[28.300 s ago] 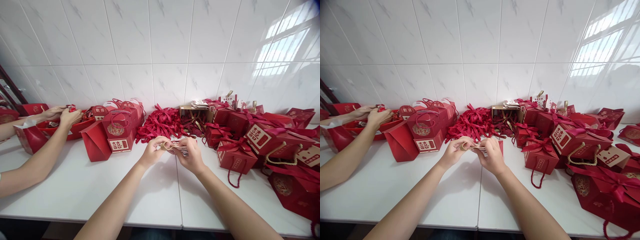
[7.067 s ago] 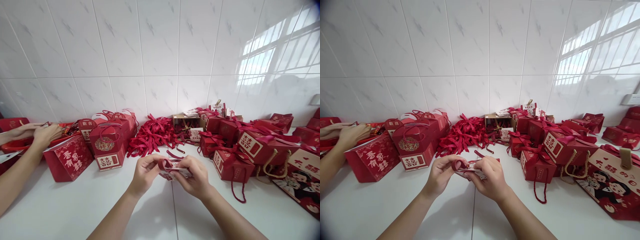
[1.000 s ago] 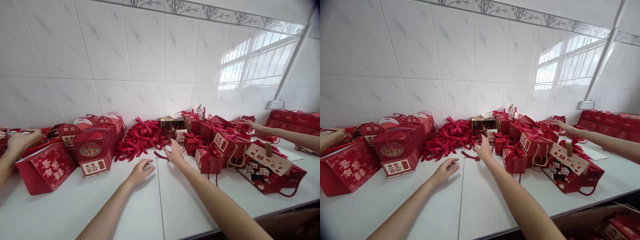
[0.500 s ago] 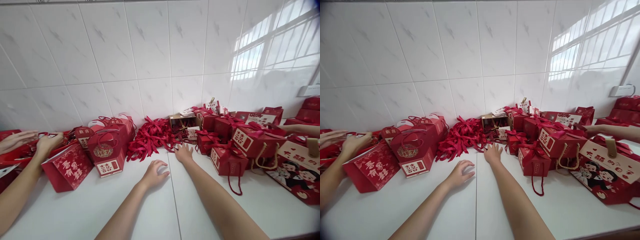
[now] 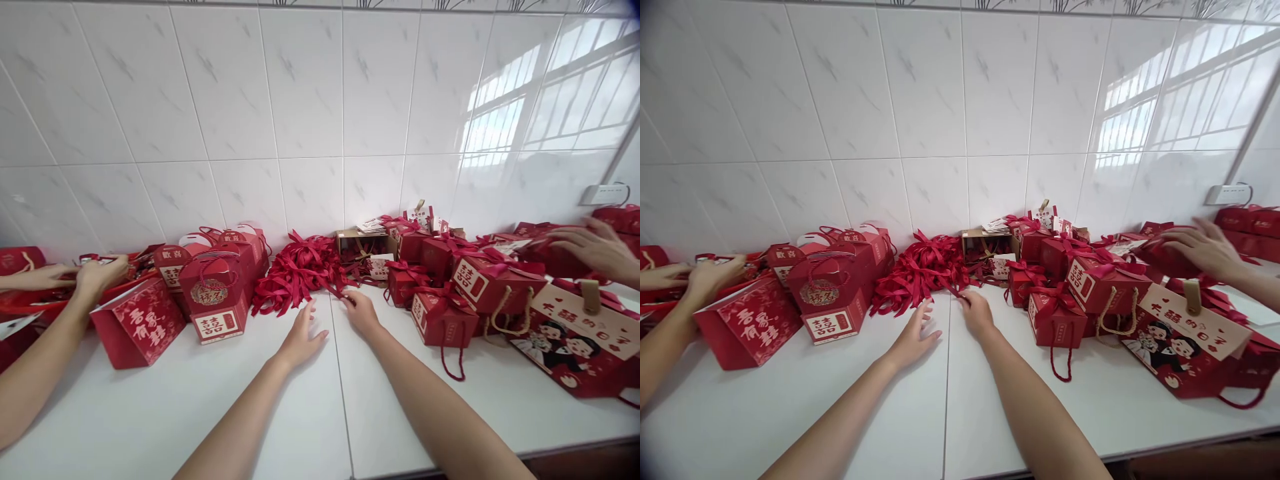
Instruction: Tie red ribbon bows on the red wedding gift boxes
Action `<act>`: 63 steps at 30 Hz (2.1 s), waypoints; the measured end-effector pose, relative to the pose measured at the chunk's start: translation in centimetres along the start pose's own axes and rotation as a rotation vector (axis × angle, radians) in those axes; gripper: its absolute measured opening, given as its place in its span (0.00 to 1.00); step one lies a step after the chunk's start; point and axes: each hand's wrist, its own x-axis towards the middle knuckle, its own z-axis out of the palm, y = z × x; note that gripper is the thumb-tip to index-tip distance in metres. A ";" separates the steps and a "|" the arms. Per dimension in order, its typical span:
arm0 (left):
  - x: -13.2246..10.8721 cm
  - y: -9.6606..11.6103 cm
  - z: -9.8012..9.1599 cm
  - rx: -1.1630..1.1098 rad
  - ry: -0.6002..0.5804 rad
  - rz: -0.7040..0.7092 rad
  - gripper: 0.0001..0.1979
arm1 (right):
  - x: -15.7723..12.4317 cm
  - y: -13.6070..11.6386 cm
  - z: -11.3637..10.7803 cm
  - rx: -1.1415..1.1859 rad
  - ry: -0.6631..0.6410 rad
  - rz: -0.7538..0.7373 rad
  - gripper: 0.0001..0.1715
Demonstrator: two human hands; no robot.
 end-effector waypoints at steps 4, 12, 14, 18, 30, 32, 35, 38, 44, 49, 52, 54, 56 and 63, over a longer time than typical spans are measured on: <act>0.0 0.0 0.0 0.116 0.082 0.107 0.31 | -2.4 -2.6 1.1 0.078 -0.214 -0.167 0.10; 0.0 0.0 -0.7 0.261 0.050 0.103 0.11 | -2.8 -2.5 1.3 0.084 -0.154 -0.068 0.08; 0.2 -0.2 -1.0 0.272 0.076 0.071 0.08 | -2.4 -1.7 1.1 0.105 -0.121 -0.029 0.10; 0.4 -0.7 -1.3 0.279 0.136 0.000 0.10 | -1.9 -0.8 0.6 0.181 -0.101 -0.005 0.09; 0.3 -0.3 -1.6 0.272 0.176 -0.070 0.09 | -1.7 -0.2 0.7 0.398 -0.069 0.131 0.15; 0.4 -0.4 -1.5 0.279 0.180 -0.084 0.09 | -1.7 -0.1 0.8 0.429 -0.081 0.130 0.15; 0.4 -0.6 -1.5 0.297 0.214 -0.121 0.09 | -1.7 0.1 1.0 0.471 -0.133 0.109 0.15; 0.5 -0.9 -1.6 0.315 0.250 -0.151 0.09 | -1.8 0.2 1.1 0.512 -0.187 0.090 0.15; 0.4 -0.9 -1.6 0.322 0.249 -0.147 0.09 | -1.7 0.4 1.3 0.579 -0.210 0.097 0.15; 0.2 -0.6 -1.5 0.320 0.214 -0.109 0.08 | -1.7 0.3 1.3 0.568 -0.129 0.134 0.10; 0.1 -0.6 -1.3 0.316 0.203 -0.091 0.08 | -1.7 -0.1 1.1 0.554 -0.061 0.166 0.07; 0.1 -0.6 -1.2 0.309 0.198 -0.086 0.08 | -1.7 -0.2 0.9 0.550 -0.004 0.190 0.06; 0.1 -0.6 -1.2 0.300 0.191 -0.083 0.08 | -1.6 -0.2 0.8 0.550 0.067 0.223 0.05; 0.1 -0.8 -1.2 0.282 0.166 -0.088 0.09 | -0.5 1.7 -0.3 0.625 0.403 0.433 0.15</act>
